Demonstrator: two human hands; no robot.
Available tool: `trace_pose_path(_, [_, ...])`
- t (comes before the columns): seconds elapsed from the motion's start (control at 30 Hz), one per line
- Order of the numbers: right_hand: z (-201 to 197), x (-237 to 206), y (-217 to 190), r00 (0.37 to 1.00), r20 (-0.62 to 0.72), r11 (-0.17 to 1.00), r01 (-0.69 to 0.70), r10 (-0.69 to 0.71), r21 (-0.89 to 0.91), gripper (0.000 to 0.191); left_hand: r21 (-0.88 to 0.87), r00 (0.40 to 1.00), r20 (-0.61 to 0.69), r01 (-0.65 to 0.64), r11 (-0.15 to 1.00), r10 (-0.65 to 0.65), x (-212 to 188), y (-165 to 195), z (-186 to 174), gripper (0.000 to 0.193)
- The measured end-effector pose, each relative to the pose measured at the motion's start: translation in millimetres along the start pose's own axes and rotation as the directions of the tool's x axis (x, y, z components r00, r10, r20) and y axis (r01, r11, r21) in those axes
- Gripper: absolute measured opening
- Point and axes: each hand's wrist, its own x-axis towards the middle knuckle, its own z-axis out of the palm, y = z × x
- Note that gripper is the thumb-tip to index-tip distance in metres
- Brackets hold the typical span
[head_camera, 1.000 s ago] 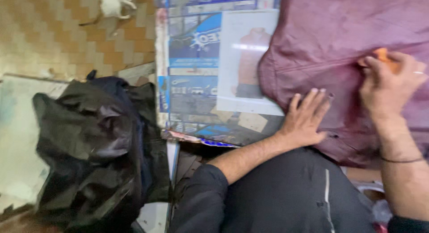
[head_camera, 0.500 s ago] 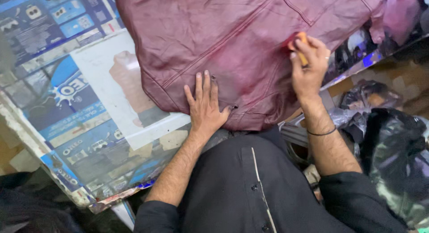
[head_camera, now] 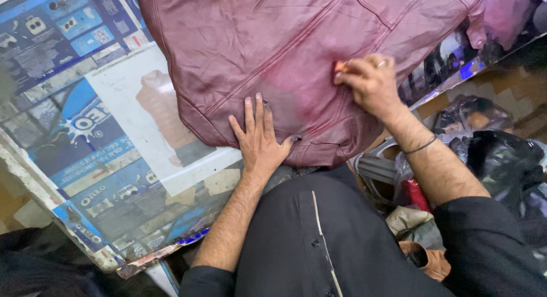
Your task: The person lays a maroon leather jacket on a work table and rubs dye into its surface using a sponge, repositioning and stretching the jacket to reach different areas. They dip the sponge into a bottle of red dye on the table and continue working the dye across the leather panels and seams.
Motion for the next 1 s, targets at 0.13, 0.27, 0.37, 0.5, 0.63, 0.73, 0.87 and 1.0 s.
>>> trace_pose_path(0.13, [6.6,5.3,5.4,0.975,-0.076,0.978,-0.207,0.209,0.036,0.016,0.032,1.0,0.03,0.003,0.999,-0.004,-0.8,0.4,-1.4,0.11])
trace_pose_path(0.27, [13.2,9.3,17.3,0.999,0.016,0.998,0.038,-0.039,0.048,0.02,-0.013,1.0,-0.011,-0.008,1.0,0.008,0.9,0.9,-1.6,0.113])
trace_pose_path(0.37, [17.2,11.2,14.3,0.961,-0.098,0.962,-0.265,0.258,-0.065,0.017,0.016,1.0,0.026,0.006,1.0,-0.007,0.9,1.7,-1.4,0.112])
trace_pose_path(0.5, [15.7,4.8,-6.3,0.957,0.012,0.941,-0.287,0.29,0.178,0.019,0.014,1.0,0.026,0.004,1.0,-0.004,1.5,1.1,-2.6,0.109])
trace_pose_path(0.63, [-5.8,-5.4,4.7,0.992,0.12,0.981,-0.068,0.047,0.182,0.019,-0.006,1.0,0.019,0.016,1.0,-0.016,4.3,4.4,-5.9,0.109])
trace_pose_path(0.73, [-11.1,-9.1,11.9,0.967,-0.022,0.966,-0.255,0.255,-0.044,0.018,0.0,0.999,0.02,0.029,1.0,-0.029,7.7,12.0,-7.5,0.111])
trace_pose_path(0.87, [-0.1,-3.5,9.4,0.976,-0.083,0.954,-0.177,0.202,0.242,0.02,0.006,1.0,-0.013,0.019,1.0,-0.019,15.5,19.3,-5.3,0.109])
trace_pose_path(1.0, [10.7,9.6,7.3,0.994,-0.08,0.997,-0.078,0.08,0.027,0.015,-0.003,0.999,0.028,0.017,1.0,-0.017,19.9,13.7,-2.2,0.109])
